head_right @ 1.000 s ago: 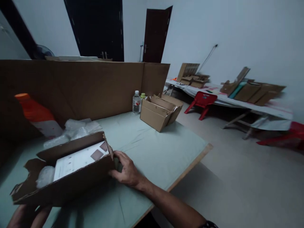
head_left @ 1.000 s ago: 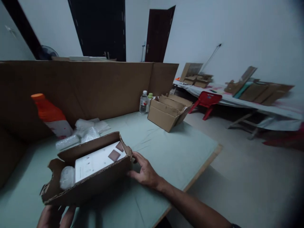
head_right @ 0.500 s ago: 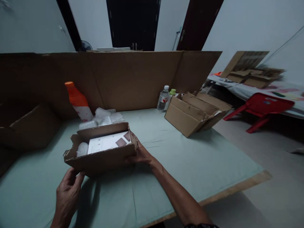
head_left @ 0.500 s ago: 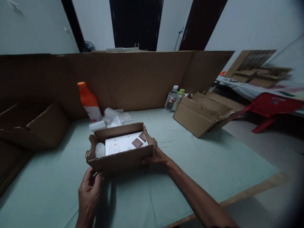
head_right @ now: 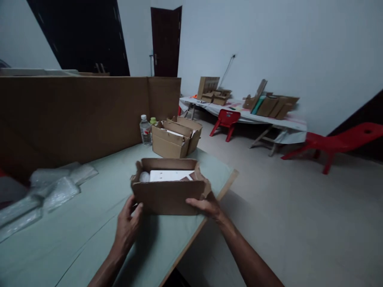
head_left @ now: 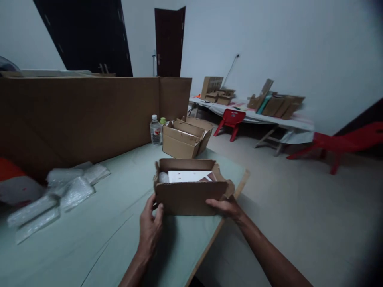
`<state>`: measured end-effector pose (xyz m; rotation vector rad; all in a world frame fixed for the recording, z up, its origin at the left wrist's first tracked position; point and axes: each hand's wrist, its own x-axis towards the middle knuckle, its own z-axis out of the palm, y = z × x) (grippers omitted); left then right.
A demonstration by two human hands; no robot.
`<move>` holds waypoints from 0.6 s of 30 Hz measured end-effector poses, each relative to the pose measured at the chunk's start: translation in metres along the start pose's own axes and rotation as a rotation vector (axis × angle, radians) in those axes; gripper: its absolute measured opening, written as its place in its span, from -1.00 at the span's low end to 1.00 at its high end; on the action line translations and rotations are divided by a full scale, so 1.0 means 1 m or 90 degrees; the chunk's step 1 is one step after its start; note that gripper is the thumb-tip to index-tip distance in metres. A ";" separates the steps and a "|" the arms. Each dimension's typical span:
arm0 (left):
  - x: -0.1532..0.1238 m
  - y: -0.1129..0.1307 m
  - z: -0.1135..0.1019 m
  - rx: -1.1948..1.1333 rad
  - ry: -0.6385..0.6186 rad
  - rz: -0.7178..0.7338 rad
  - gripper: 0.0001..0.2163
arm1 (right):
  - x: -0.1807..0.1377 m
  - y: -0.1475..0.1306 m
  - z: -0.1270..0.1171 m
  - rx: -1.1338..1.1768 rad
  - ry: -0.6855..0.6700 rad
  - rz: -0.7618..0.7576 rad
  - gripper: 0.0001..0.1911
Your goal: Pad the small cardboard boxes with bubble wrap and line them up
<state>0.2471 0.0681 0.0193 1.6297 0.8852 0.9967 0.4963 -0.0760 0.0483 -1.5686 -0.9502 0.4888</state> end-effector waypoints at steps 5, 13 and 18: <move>-0.009 -0.029 0.067 0.060 -0.138 0.124 -0.46 | -0.005 0.021 -0.091 -0.059 0.269 0.009 -0.28; -0.049 -0.065 0.042 0.164 -0.177 0.298 -0.68 | 0.060 0.050 -0.174 -0.053 0.397 -0.020 -0.29; -0.051 -0.052 0.031 0.158 -0.163 0.307 -0.70 | 0.112 0.062 -0.173 -0.062 0.371 -0.055 -0.22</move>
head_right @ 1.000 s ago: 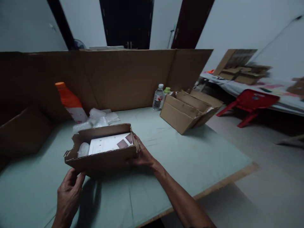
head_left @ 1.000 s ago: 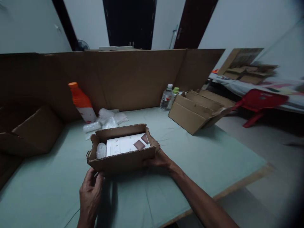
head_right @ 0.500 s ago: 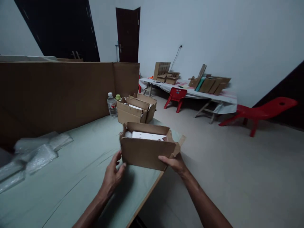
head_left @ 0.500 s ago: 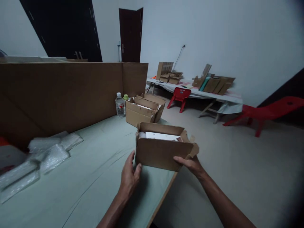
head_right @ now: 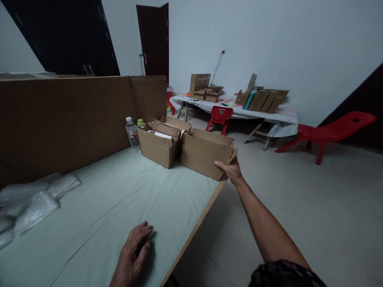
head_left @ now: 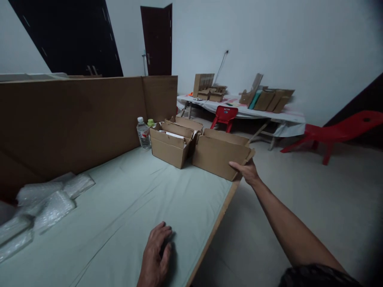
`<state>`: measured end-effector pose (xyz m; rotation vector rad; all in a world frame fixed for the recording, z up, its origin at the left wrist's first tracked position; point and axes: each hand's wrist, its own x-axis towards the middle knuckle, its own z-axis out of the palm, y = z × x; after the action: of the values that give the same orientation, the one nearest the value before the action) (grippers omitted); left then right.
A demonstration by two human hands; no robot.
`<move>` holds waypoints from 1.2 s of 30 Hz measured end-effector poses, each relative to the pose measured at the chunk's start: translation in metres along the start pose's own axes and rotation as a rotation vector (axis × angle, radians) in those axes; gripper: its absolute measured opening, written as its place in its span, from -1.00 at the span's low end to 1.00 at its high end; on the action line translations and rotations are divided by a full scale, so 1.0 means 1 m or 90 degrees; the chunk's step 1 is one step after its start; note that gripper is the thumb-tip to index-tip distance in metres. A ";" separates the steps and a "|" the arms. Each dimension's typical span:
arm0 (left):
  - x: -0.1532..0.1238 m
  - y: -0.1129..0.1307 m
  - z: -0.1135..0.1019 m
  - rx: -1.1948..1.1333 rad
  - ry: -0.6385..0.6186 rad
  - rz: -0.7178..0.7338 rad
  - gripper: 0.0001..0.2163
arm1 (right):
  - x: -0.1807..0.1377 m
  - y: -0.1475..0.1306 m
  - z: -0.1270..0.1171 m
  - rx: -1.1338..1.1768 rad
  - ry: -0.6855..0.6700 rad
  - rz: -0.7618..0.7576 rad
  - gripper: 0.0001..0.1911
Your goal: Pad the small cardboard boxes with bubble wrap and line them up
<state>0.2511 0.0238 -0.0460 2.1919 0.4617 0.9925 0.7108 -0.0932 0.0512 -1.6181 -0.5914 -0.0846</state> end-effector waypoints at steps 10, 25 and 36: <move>-0.006 0.011 -0.002 0.002 0.037 0.025 -0.73 | 0.001 0.016 0.007 -0.021 -0.028 -0.040 -0.16; -0.015 0.012 -0.004 -0.008 0.040 0.014 -0.74 | -0.074 -0.007 0.099 -0.133 -0.142 -0.060 -0.58; -0.015 0.013 -0.003 0.045 0.040 0.078 -0.68 | -0.075 -0.027 0.213 -0.178 -0.290 -0.048 -0.27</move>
<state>0.2393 0.0074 -0.0435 2.2800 0.4016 1.1283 0.5743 0.0843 0.0140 -1.9004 -1.0266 0.1584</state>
